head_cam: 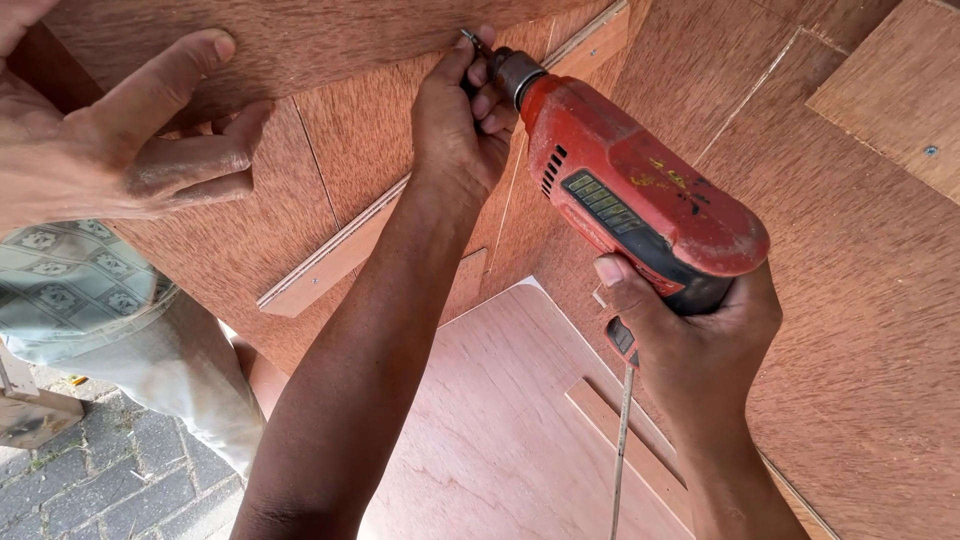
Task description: Assembling a wooden structure by fastening plywood panels and strips with screws using a power drill.
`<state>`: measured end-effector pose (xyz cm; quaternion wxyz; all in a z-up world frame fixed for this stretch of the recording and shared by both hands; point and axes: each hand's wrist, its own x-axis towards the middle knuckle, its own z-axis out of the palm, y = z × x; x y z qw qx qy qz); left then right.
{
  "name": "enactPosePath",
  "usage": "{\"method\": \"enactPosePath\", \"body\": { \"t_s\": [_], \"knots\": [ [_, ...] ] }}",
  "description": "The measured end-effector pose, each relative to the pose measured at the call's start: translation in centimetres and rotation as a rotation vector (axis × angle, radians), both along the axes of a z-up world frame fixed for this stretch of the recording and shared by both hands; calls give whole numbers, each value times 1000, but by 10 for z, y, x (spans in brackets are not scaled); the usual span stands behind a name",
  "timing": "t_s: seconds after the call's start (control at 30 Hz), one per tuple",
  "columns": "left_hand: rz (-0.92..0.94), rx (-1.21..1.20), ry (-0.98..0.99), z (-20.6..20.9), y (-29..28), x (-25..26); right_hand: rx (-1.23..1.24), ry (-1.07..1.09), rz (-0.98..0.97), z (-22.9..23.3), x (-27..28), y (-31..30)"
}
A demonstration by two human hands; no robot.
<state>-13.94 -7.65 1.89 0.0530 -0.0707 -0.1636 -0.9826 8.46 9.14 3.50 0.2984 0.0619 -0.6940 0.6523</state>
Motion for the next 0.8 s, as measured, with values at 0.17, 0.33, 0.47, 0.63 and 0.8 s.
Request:
{"method": "enactPosePath", "body": {
  "t_s": [0.17, 0.33, 0.47, 0.63, 0.8],
  "knots": [
    [4, -6, -10, 0, -2, 0, -25, 3, -12, -8, -4, 0],
    [61, -43, -37, 10, -2, 7, 86, 78, -8, -18, -8, 4],
    [93, -19, -57, 8, 1, 3, 145, 116, -5, -22, -8, 5],
    [101, -35, -86, 11, 0, 2, 127, 99, -26, -21, -9, 3],
    [90, -39, -69, 11, -1, 4, 119, 65, -32, -17, -8, -1]
  ]
}}
